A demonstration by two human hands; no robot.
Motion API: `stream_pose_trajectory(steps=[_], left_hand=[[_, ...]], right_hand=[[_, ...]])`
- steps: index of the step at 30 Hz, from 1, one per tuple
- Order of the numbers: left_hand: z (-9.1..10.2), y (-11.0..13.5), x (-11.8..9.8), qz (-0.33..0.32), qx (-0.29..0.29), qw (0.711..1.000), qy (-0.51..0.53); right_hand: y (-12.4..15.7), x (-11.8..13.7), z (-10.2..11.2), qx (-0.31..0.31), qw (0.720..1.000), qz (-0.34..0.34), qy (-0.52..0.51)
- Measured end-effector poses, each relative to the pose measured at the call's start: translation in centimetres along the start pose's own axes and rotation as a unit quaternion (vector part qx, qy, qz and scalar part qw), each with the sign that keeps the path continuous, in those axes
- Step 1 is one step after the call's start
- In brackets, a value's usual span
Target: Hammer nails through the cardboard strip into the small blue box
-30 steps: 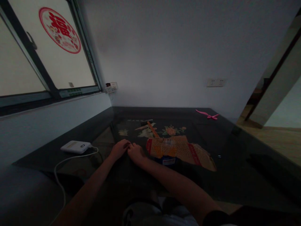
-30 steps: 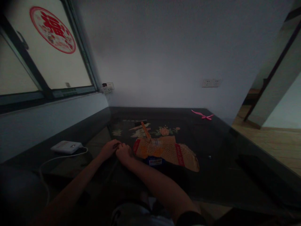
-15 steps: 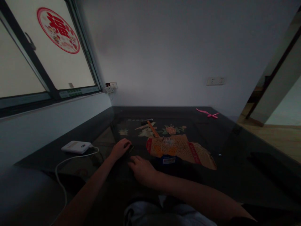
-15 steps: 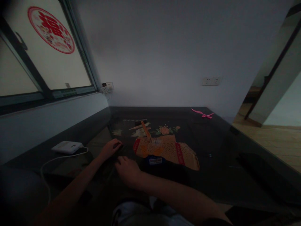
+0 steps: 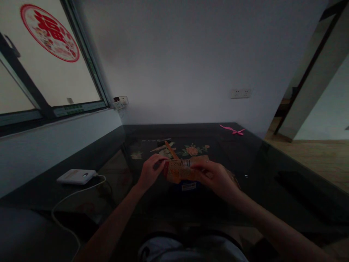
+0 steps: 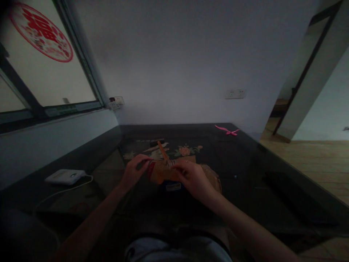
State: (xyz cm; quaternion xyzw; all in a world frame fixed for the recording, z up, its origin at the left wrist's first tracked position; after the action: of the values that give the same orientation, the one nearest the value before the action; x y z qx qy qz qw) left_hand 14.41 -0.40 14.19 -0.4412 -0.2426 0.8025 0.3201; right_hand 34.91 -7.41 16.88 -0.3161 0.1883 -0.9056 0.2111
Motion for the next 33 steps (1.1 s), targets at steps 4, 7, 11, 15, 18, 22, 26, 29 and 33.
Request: stream_pose_trajectory(steps=[4,7,11,15,18,22,26,29,33], left_hand=[[-5.2,-2.0,-1.6,0.059,0.107,0.992,0.031],[-6.9,-2.6,-0.7,0.091,0.144,0.985,0.012],[-7.1,-2.5,-0.5,0.086,0.157,0.984,0.001],[-7.1,-2.2,-1.0,0.076,0.16,0.984,-0.027],[-7.3,-2.0,-1.1,0.072,0.159,0.983,-0.055],[-7.5,-1.7,-1.0,0.072,0.158,0.981,-0.087],[-7.3,-1.6,-0.8,0.075,0.143,0.982,-0.1],[-7.1,-1.7,-0.6,0.08,0.141,0.982,-0.098],[-7.0,-2.0,-0.8,0.078,0.141,0.985,-0.066]], right_hand=[[-3.1,-3.8,-2.2,0.057,0.995,-0.068,0.047],[-4.4,-4.7,-3.8,0.075,0.991,-0.07,0.086],[-5.1,-4.3,-4.9,0.088,0.988,-0.034,0.123],[-5.2,-4.7,-5.1,0.081,0.988,-0.039,0.129],[-5.3,-4.8,-4.9,0.066,0.99,-0.045,0.119],[-5.3,-4.3,-3.3,0.014,0.996,-0.067,0.06],[-4.9,-3.2,-3.0,0.023,0.997,-0.068,-0.038],[-4.2,-3.2,-4.9,0.098,0.98,-0.082,-0.155],[-3.5,-3.9,-6.4,0.123,0.957,-0.119,-0.234]])
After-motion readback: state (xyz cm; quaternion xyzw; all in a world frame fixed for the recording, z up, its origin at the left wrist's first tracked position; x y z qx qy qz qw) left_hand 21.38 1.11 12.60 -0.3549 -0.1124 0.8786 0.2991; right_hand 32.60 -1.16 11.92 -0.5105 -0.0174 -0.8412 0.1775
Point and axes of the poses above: each hand's wrist, its own y-axis away from the middle knuckle, its own z-axis out of the back of the hand, x = y × z, the point moved 8 cm from there along -y, towards the middle knuckle, and after that the axes turned 10 degrees about y, right-handed, at the moved point
